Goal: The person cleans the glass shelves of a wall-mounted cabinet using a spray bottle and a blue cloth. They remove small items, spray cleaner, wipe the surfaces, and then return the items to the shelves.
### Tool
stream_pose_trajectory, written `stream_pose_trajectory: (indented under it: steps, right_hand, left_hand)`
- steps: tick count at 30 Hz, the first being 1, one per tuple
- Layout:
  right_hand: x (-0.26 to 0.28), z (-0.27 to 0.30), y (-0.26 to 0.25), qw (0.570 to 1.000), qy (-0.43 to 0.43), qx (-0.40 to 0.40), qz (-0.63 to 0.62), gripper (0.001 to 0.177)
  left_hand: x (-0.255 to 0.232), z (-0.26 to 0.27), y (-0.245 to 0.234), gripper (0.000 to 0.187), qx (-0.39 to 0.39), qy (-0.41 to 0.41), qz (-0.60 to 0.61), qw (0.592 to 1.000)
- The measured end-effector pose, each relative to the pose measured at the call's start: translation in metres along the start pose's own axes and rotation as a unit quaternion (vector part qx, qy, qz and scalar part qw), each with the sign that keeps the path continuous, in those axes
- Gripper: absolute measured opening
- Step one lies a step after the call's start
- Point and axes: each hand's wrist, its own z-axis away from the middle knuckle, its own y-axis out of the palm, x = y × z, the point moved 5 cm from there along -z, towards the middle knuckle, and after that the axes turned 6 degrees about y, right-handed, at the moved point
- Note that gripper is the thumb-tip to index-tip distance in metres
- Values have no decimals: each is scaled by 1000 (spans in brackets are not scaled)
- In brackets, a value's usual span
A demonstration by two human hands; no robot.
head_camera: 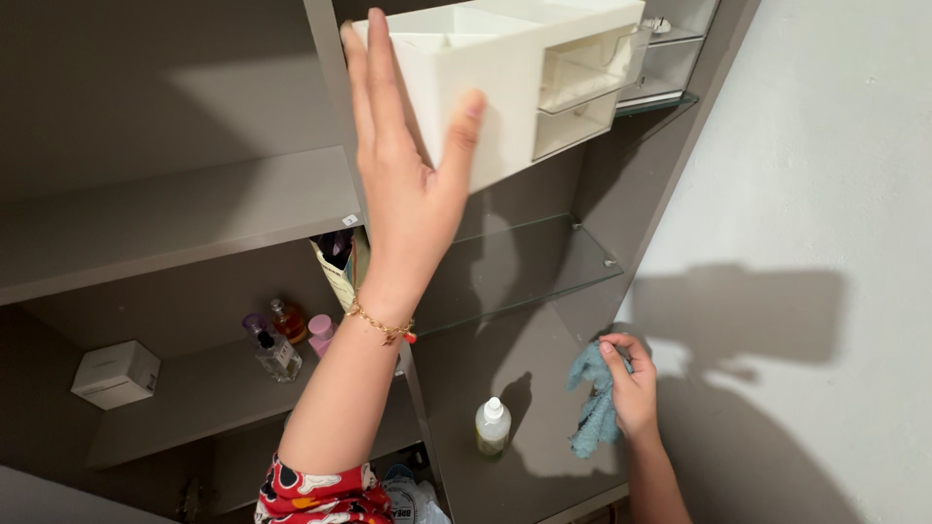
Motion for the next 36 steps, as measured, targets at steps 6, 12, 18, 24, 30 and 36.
stream_pose_trajectory:
  steps: [6,12,18,24,30,36]
  right_hand:
    - [5,0,8,999,-19,30,38,15]
    - [37,-3,28,993,-109,0,42,16]
    - [139,-9,101,920,-390,-2,-33,50]
    - [256,-39,257,764,-637,-27,95,39]
    - [218,-20,343,788,-569,91,218,56]
    - [177,-63,279,795,-563,68,215,43]
  left_hand:
    - [7,-14,9,55,-39,75,-208,974]
    - [-3,-41,11,46,-21,125,-320,939]
    - [7,-81,3,5,111,168,-342,918]
    - [5,-78,2,10,101,224,-320,915]
    - [15,-77,0,11,99,207,-303,925]
    - [19,-61,21,45,59,178,-446,875]
